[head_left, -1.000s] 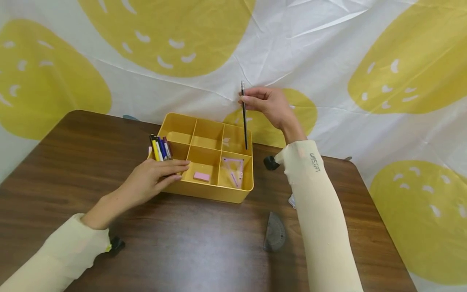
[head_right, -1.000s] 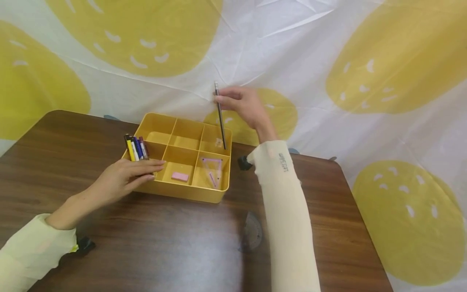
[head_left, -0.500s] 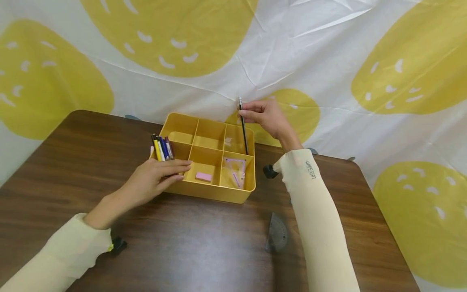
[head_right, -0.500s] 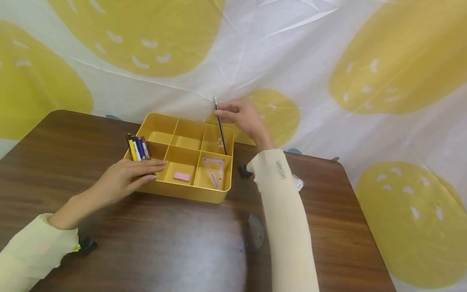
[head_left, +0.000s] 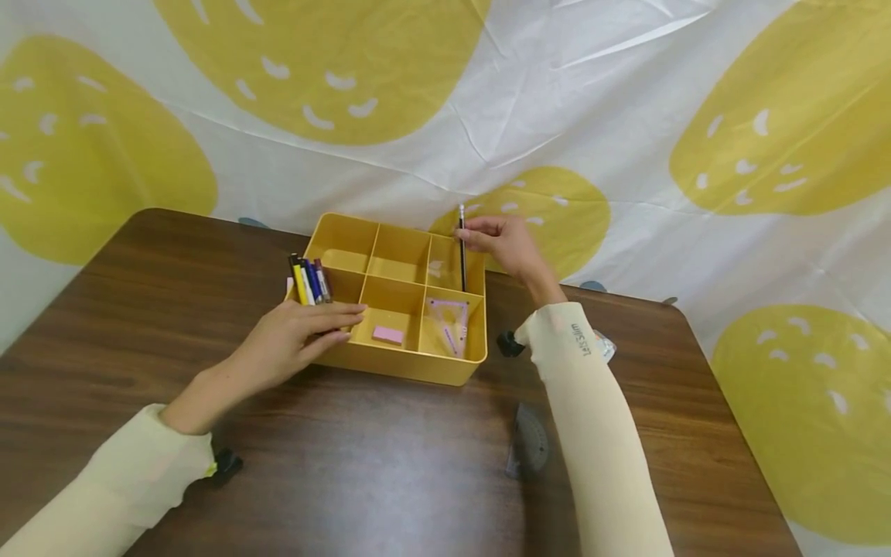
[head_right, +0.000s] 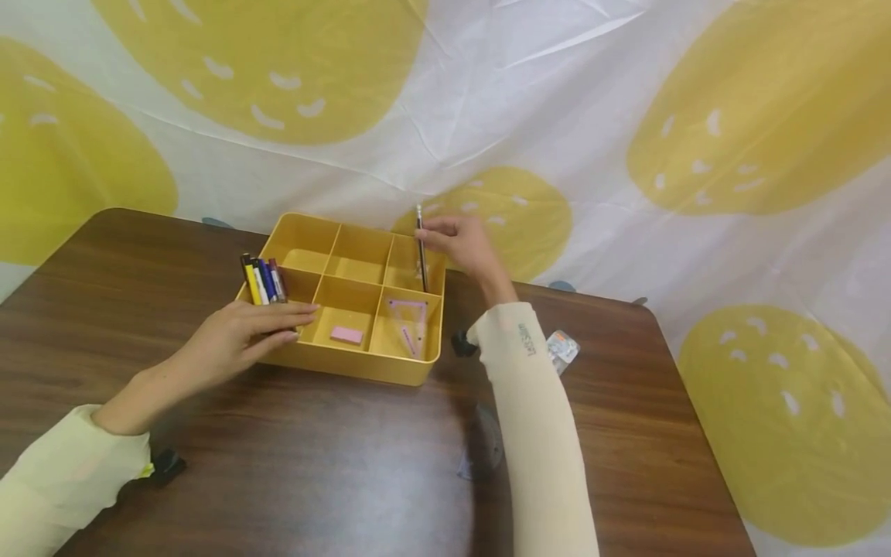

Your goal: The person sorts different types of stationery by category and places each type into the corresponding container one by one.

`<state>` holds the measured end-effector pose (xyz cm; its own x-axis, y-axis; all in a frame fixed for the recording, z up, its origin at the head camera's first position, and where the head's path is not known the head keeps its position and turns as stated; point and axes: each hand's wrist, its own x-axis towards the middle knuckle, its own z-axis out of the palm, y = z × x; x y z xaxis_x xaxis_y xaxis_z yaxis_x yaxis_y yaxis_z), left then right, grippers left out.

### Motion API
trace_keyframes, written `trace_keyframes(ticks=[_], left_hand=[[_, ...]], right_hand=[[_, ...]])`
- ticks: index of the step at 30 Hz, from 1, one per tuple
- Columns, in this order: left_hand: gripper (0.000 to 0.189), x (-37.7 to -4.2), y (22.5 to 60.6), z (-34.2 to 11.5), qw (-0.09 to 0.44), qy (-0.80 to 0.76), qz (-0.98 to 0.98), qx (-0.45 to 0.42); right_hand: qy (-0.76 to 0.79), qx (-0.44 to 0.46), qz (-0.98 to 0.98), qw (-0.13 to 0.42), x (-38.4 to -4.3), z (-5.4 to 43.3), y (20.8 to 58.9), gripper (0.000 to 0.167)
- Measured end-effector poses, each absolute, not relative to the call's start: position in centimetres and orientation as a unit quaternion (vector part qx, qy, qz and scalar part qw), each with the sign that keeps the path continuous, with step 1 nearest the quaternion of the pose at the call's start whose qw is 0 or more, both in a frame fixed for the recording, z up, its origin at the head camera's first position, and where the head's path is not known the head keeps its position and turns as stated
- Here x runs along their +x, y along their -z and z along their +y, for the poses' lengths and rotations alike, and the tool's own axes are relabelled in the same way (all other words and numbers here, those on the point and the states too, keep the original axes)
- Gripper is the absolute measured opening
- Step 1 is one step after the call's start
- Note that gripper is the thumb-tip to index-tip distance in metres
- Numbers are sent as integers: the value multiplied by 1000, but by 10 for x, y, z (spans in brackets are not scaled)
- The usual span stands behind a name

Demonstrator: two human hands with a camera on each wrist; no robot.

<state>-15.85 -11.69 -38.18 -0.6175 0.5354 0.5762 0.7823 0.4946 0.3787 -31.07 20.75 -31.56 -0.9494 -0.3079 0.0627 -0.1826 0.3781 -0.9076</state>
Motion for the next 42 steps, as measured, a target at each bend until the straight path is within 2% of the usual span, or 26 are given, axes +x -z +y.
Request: trace_keyframes(ticks=[6,15,31,42], left_hand=[[37,-159,381,-118,189,314,-846,-388],[38,-156,381,-118,189,313,-847,-386],[37,-156,381,-117,192,310,-849,-382],[37,-155,381,-117,190,308,-851,-380]], right_hand=[[534,-135,834,47,-310,207,326,25],[441,-148,885,8,-309,205,329,28],[424,-136,895,4,-307,203,330,30],[426,-159,890,5,-311,200,337,26]])
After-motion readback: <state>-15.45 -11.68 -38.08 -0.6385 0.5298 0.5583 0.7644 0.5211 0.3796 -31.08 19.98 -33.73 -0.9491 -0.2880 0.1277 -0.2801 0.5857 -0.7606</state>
